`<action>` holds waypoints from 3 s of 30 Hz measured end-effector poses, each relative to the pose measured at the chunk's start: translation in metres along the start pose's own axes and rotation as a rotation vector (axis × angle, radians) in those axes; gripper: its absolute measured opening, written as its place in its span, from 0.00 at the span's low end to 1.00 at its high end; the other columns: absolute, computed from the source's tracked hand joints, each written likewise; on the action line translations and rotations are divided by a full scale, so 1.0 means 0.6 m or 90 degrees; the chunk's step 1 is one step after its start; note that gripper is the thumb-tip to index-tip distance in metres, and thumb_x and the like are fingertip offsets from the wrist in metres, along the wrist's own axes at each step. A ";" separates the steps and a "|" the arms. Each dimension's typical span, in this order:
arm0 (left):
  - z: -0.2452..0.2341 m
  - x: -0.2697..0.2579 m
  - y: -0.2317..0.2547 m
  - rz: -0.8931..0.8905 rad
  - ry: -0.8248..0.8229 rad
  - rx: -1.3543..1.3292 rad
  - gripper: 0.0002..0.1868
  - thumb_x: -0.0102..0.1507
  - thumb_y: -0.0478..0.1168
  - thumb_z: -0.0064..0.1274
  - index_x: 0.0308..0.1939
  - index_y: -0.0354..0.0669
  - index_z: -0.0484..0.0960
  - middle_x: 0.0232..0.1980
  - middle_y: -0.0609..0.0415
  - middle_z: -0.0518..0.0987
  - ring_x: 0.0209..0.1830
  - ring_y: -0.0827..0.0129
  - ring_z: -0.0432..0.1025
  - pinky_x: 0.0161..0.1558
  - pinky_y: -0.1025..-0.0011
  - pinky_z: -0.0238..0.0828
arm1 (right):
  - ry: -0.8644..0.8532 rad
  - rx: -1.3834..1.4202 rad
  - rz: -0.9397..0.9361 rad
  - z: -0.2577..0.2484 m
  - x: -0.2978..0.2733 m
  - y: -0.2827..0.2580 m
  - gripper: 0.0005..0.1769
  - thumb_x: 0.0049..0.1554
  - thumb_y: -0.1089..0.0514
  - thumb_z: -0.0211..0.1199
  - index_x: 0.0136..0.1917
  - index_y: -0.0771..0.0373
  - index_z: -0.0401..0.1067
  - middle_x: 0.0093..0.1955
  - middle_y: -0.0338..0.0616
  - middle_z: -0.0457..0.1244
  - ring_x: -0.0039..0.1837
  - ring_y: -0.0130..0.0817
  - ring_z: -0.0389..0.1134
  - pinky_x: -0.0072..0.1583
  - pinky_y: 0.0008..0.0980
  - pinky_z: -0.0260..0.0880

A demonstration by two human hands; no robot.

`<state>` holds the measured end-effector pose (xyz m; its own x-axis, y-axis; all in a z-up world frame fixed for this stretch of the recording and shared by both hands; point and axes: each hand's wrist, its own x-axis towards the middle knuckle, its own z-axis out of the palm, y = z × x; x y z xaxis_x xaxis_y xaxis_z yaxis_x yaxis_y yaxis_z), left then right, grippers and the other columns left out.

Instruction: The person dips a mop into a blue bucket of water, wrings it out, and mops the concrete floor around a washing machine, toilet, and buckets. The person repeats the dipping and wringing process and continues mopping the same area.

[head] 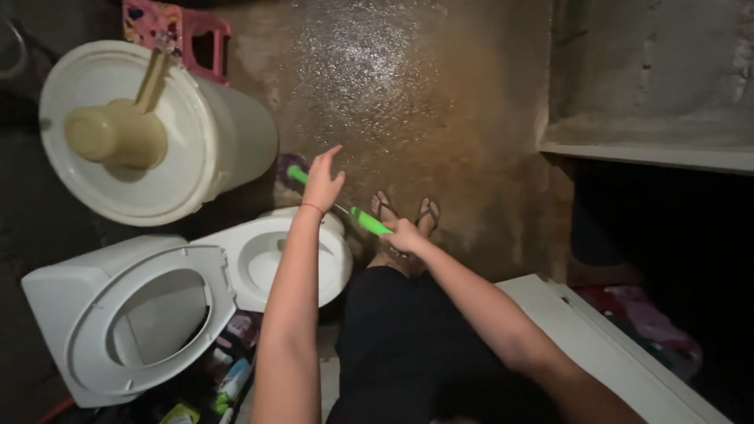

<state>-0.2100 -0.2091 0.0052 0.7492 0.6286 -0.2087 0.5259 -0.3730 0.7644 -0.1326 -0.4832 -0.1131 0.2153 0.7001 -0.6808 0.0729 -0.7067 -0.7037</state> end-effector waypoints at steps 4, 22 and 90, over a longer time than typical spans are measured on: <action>-0.032 -0.005 -0.009 -0.028 -0.006 0.004 0.33 0.59 0.32 0.57 0.70 0.47 0.70 0.65 0.39 0.72 0.66 0.45 0.66 0.68 0.58 0.62 | 0.007 -0.096 0.056 -0.027 -0.011 -0.029 0.25 0.51 0.49 0.72 0.63 0.52 0.78 0.49 0.56 0.71 0.50 0.42 0.73 0.57 0.40 0.72; -0.022 0.061 -0.057 -0.019 -0.047 -0.019 0.32 0.61 0.34 0.56 0.70 0.47 0.70 0.66 0.38 0.71 0.67 0.45 0.66 0.68 0.58 0.63 | 0.453 0.009 0.442 -0.406 -0.146 0.240 0.22 0.56 0.55 0.71 0.62 0.60 0.78 0.44 0.55 0.71 0.37 0.46 0.73 0.38 0.44 0.72; -0.052 0.335 0.098 -0.099 0.071 0.015 0.31 0.61 0.33 0.56 0.69 0.46 0.71 0.65 0.39 0.71 0.67 0.45 0.66 0.68 0.58 0.62 | -0.025 0.282 0.202 -0.439 0.286 -0.234 0.22 0.57 0.60 0.66 0.65 0.61 0.76 0.49 0.46 0.72 0.42 0.31 0.71 0.41 0.33 0.70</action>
<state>-0.0410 -0.0837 0.0273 0.6096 0.7510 -0.2538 0.6420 -0.2800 0.7138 0.1506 -0.2909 -0.0775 0.1233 0.4688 -0.8747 -0.4094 -0.7789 -0.4751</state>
